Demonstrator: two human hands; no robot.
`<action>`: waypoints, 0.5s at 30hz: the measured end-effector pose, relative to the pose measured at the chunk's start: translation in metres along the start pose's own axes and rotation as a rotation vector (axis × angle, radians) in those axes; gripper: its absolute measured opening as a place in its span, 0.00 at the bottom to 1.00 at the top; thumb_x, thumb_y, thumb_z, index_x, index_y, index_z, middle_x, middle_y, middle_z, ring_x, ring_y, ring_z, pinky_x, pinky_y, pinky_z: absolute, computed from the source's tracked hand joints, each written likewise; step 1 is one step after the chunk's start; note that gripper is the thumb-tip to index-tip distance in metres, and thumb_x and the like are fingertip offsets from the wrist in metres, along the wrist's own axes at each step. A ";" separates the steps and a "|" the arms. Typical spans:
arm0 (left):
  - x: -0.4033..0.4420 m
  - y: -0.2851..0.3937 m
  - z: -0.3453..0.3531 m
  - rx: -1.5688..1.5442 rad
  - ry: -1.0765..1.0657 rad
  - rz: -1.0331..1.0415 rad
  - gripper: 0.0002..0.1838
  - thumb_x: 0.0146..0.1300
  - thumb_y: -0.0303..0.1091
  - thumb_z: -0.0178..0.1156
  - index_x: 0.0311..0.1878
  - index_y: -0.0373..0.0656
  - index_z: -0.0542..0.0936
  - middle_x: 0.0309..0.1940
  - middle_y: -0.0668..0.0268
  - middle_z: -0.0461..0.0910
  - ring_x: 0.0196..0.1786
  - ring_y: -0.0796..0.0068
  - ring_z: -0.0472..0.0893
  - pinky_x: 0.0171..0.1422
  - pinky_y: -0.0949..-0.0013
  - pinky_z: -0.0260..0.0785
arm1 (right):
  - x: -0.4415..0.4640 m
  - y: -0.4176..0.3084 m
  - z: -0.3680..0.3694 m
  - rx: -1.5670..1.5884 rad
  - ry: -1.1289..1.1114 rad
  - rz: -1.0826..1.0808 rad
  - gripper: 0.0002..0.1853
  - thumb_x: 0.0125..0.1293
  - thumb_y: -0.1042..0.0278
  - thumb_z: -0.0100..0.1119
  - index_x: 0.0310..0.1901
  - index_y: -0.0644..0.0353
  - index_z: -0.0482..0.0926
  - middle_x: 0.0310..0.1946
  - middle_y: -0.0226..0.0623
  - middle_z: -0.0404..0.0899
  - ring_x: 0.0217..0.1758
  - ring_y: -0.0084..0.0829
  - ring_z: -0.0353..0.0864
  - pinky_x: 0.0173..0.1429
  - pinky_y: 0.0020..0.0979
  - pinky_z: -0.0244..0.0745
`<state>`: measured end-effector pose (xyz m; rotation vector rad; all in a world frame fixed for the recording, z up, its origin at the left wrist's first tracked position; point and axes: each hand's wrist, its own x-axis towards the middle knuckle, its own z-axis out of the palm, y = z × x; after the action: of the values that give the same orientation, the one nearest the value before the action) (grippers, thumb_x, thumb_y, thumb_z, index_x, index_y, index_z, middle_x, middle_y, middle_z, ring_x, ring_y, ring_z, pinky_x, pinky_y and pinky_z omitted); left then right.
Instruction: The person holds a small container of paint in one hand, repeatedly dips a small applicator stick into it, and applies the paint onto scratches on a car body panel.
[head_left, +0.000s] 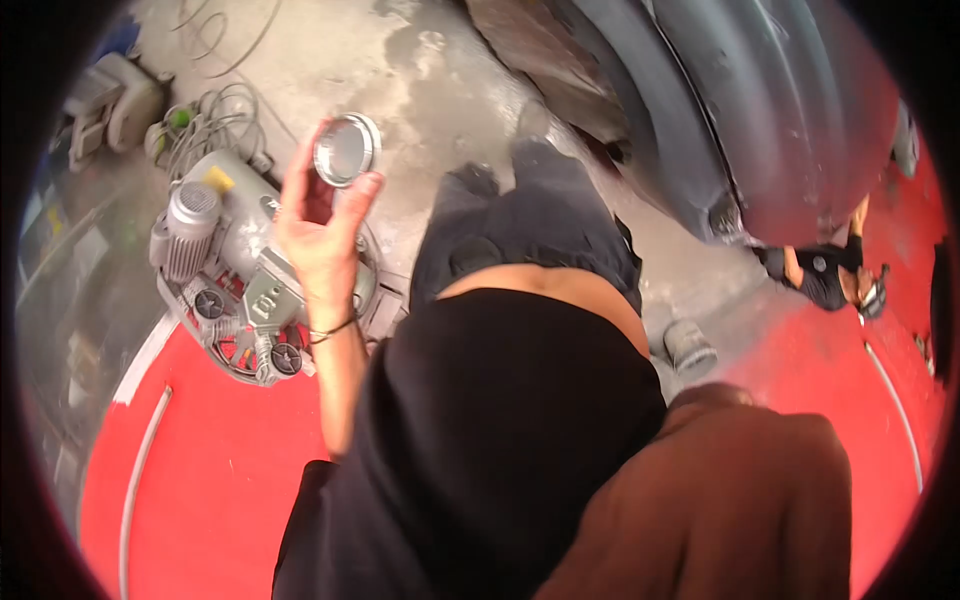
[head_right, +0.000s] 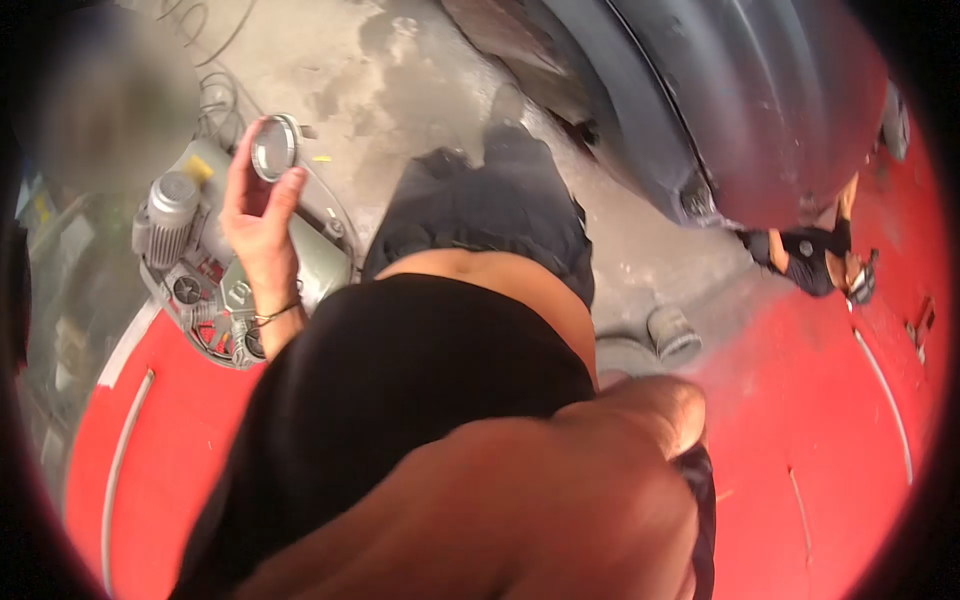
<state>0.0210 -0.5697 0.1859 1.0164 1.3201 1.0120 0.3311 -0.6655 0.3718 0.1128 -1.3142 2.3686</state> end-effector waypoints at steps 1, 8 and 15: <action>-0.001 0.002 -0.001 0.048 0.012 0.031 0.43 0.67 0.16 0.81 0.85 0.31 0.76 0.82 0.52 0.80 0.81 0.63 0.82 0.87 0.59 0.75 | -0.010 -0.012 -0.002 -0.008 0.007 0.038 0.20 0.87 0.68 0.61 0.72 0.70 0.82 0.58 0.49 0.90 0.57 0.50 0.93 0.67 0.45 0.90; -0.012 -0.012 -0.013 0.075 0.024 0.030 0.41 0.70 0.13 0.75 0.87 0.34 0.76 0.82 0.54 0.80 0.81 0.62 0.81 0.88 0.59 0.73 | 0.048 0.016 -0.038 -0.167 0.110 0.089 0.20 0.88 0.66 0.59 0.71 0.70 0.82 0.55 0.49 0.90 0.55 0.52 0.93 0.67 0.46 0.89; -0.023 -0.021 -0.018 0.097 0.092 0.076 0.43 0.69 0.17 0.75 0.87 0.30 0.74 0.86 0.52 0.77 0.86 0.61 0.76 0.89 0.59 0.67 | 0.097 0.066 -0.061 -0.016 -0.078 0.030 0.19 0.90 0.64 0.57 0.69 0.71 0.83 0.53 0.49 0.91 0.53 0.54 0.93 0.66 0.47 0.88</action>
<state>0.0032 -0.5973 0.1720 1.1118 1.4267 1.0715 0.2246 -0.6135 0.3128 0.1831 -1.3802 2.4004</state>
